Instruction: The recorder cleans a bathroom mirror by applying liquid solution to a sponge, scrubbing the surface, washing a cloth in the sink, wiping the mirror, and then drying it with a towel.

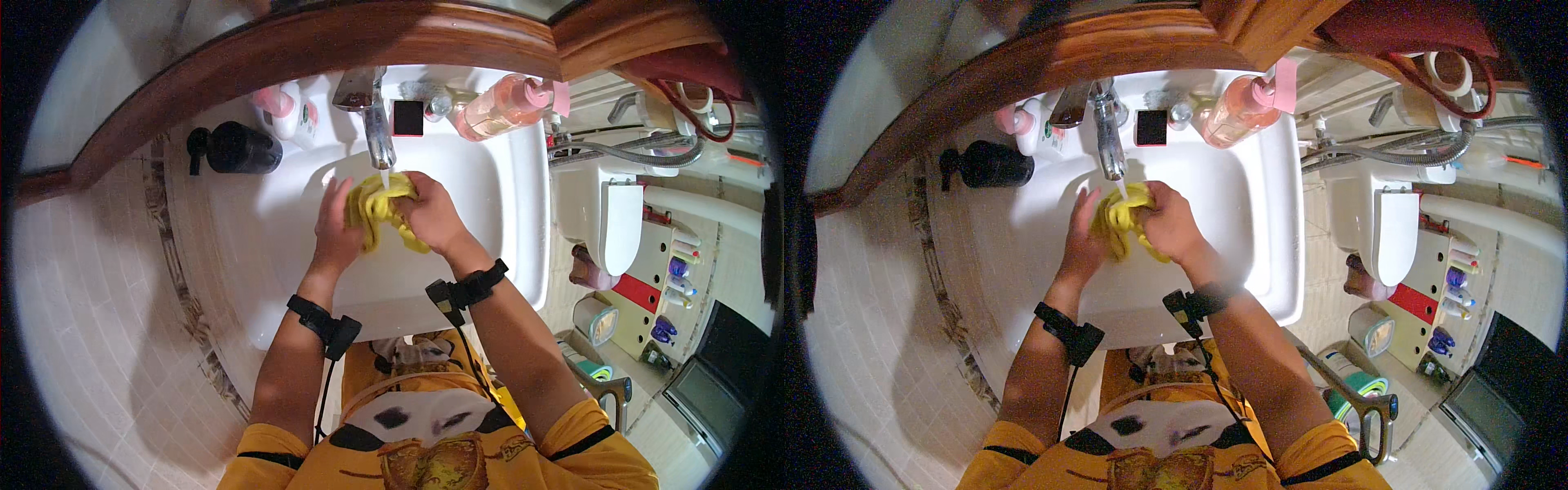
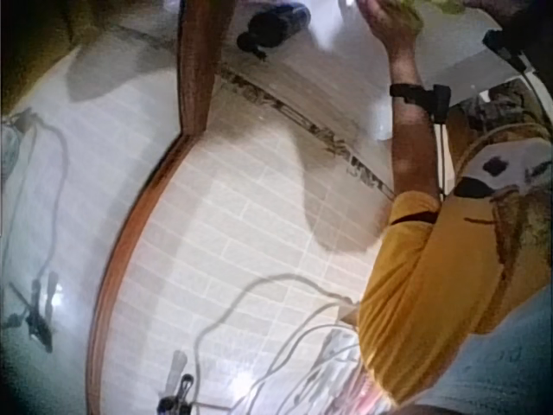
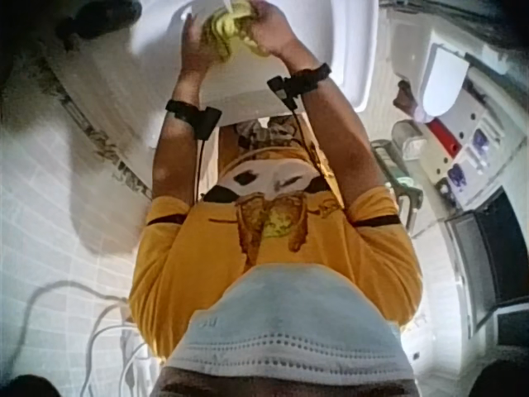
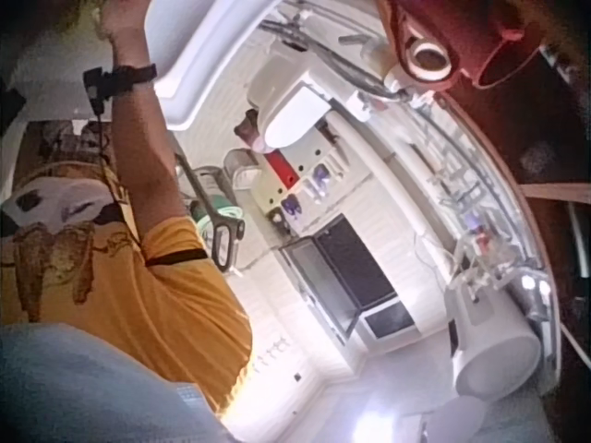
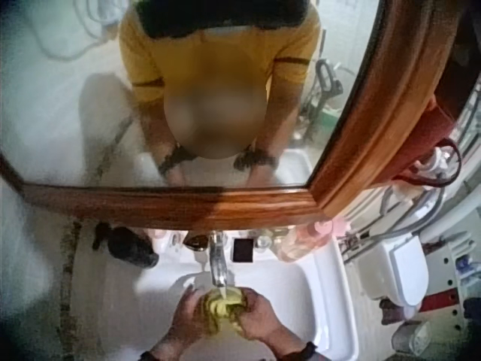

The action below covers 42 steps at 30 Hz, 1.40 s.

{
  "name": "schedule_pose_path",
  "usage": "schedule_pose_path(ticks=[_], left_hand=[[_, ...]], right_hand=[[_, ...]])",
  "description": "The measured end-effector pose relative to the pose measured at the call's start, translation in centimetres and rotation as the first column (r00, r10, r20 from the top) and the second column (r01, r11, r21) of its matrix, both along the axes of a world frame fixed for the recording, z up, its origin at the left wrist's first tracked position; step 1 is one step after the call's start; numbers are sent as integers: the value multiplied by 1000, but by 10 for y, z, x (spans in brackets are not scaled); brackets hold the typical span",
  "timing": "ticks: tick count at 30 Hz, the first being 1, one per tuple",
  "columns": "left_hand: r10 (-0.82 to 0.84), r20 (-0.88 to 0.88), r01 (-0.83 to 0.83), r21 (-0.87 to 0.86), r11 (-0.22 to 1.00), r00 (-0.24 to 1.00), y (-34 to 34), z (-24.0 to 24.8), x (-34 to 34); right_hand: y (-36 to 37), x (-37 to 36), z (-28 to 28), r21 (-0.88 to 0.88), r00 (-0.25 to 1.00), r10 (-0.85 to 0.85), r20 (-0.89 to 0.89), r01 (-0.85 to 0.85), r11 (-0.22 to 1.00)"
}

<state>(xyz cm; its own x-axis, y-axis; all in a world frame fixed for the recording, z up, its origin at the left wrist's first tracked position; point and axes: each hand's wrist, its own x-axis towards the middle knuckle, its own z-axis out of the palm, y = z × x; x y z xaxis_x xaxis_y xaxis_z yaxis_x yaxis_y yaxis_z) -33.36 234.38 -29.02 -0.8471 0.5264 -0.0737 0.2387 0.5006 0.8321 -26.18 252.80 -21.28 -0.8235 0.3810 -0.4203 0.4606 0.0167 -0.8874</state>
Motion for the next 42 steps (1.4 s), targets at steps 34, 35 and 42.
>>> schedule_pose_path(ticks=[34,35,42], left_hand=[[0,884,-680,360,639,467,61,40,-4],[30,882,-709,357,609,470,63,39,-6],[-146,845,-664,500,556,514,60,32,-10]], right_hand=[[-32,7,-56,382,924,290,249,-369,847],[-28,6,-53,359,937,269,223,-336,871],[-11,20,-40,-787,975,-220,27,156,597]])
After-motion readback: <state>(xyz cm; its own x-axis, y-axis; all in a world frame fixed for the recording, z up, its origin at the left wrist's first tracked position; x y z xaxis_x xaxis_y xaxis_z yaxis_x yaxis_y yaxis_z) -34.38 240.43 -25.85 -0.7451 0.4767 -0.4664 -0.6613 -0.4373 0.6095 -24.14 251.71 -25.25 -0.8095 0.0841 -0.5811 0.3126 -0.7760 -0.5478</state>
